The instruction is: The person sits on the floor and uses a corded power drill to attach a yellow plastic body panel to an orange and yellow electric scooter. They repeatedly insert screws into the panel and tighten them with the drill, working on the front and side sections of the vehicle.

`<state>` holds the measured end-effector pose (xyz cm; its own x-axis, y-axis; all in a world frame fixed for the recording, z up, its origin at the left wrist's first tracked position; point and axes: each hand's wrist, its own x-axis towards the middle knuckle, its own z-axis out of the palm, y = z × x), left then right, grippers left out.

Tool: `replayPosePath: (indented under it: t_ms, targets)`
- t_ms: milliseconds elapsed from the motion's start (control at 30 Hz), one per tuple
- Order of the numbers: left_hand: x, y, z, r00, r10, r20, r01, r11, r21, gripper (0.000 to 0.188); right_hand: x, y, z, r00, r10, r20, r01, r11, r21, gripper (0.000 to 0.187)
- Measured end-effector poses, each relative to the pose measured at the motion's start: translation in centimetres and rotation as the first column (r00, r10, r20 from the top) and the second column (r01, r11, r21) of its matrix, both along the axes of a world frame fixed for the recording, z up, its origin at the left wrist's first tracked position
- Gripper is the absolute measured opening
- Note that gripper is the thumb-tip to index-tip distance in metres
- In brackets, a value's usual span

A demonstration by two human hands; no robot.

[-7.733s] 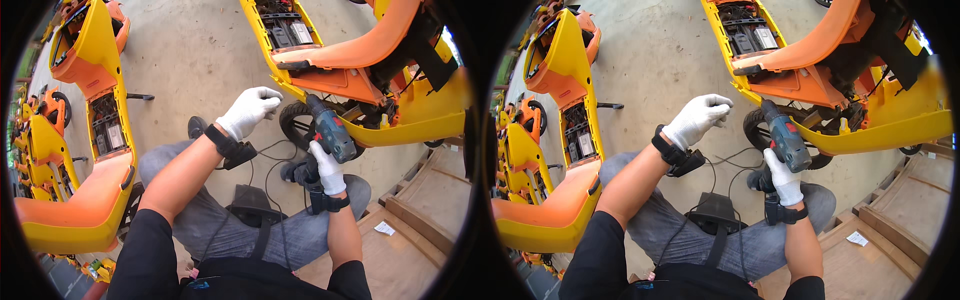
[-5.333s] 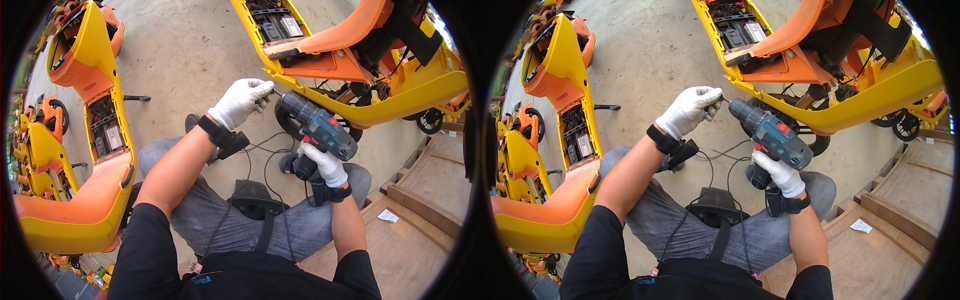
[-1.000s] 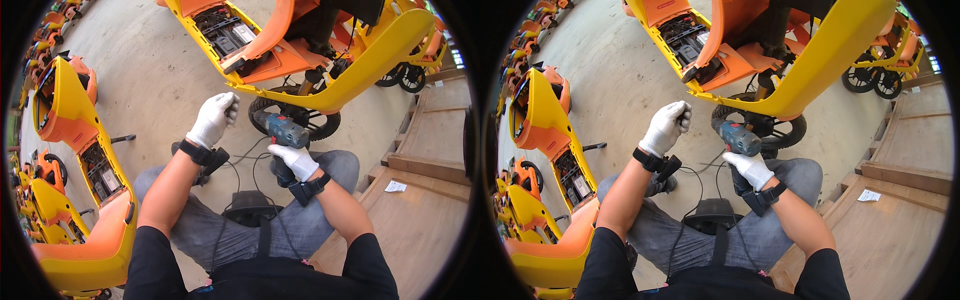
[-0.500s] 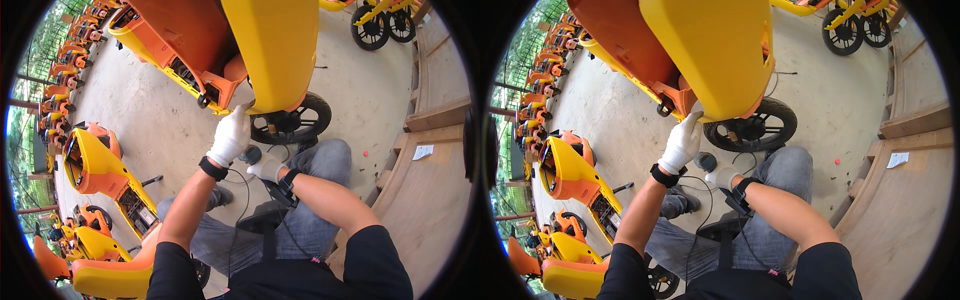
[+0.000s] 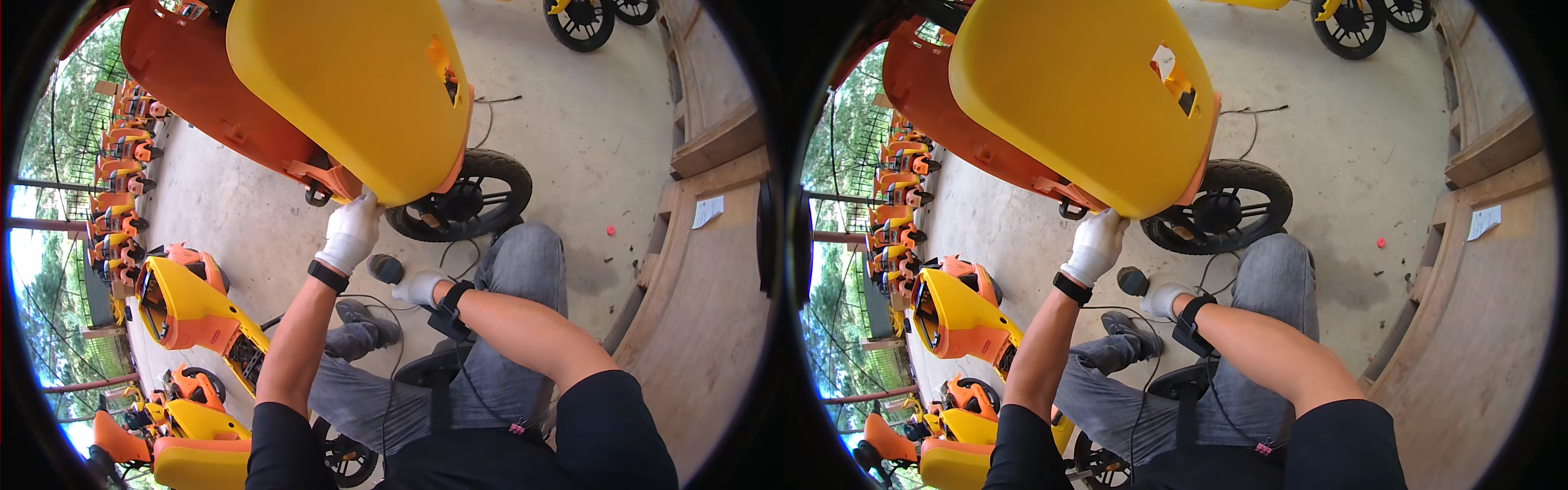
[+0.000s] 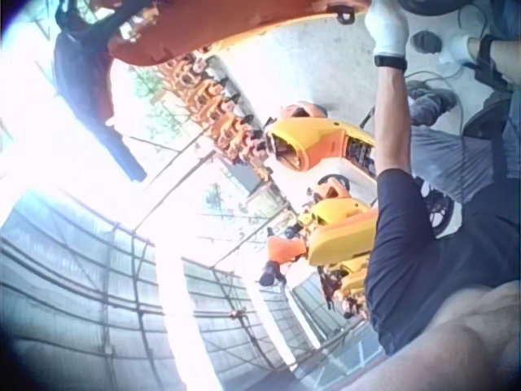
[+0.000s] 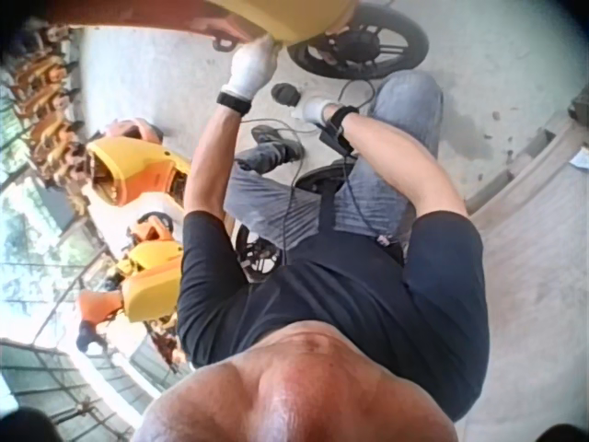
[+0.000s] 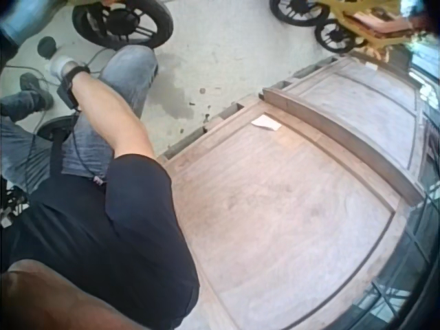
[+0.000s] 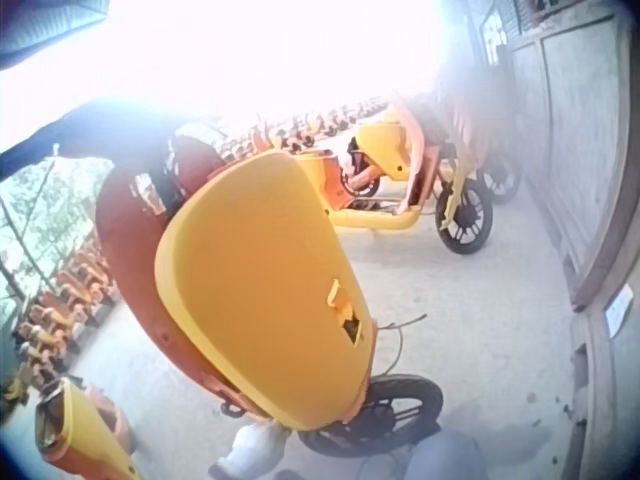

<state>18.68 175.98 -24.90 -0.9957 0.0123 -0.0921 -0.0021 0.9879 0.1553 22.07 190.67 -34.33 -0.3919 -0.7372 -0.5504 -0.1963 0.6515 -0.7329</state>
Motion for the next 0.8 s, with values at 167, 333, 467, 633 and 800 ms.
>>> replayPosePath:
  t_ms: [167, 333, 467, 633, 800]
  targets:
    - [-0.5, 3.9, 3.8, 0.998, -0.060, -0.025, 0.063, 0.984, 0.164, 0.014, 0.1, 0.0, -0.4, 0.999, 0.024, 0.028, -0.022, 0.998, -0.065, 0.036]
    - [-3.0, 9.0, 8.3, 0.989, -0.140, -0.045, 0.146, 0.907, 0.395, 0.018, -0.1, 1.2, 1.3, 0.994, -0.049, 0.099, 0.056, 0.996, -0.073, 0.034]
    - [-7.2, 14.1, 11.2, 0.997, -0.066, -0.033, 0.073, 0.908, 0.413, 0.025, -0.2, 1.0, 0.4, 1.000, 0.003, -0.021, -0.005, 0.995, -0.104, 0.037]
    - [-14.6, 15.6, 11.6, 0.992, 0.123, -0.027, -0.104, 0.921, 0.376, 0.036, 0.4, -0.3, -3.2, 0.999, 0.010, -0.038, -0.015, 0.991, -0.133, 0.037]
    - [-16.2, 12.3, 11.3, 0.976, 0.173, -0.131, -0.048, 0.763, 0.644, 0.035, -1.9, 0.7, -0.6, 0.995, -0.098, 0.001, 0.095, 0.970, -0.221, 0.036]
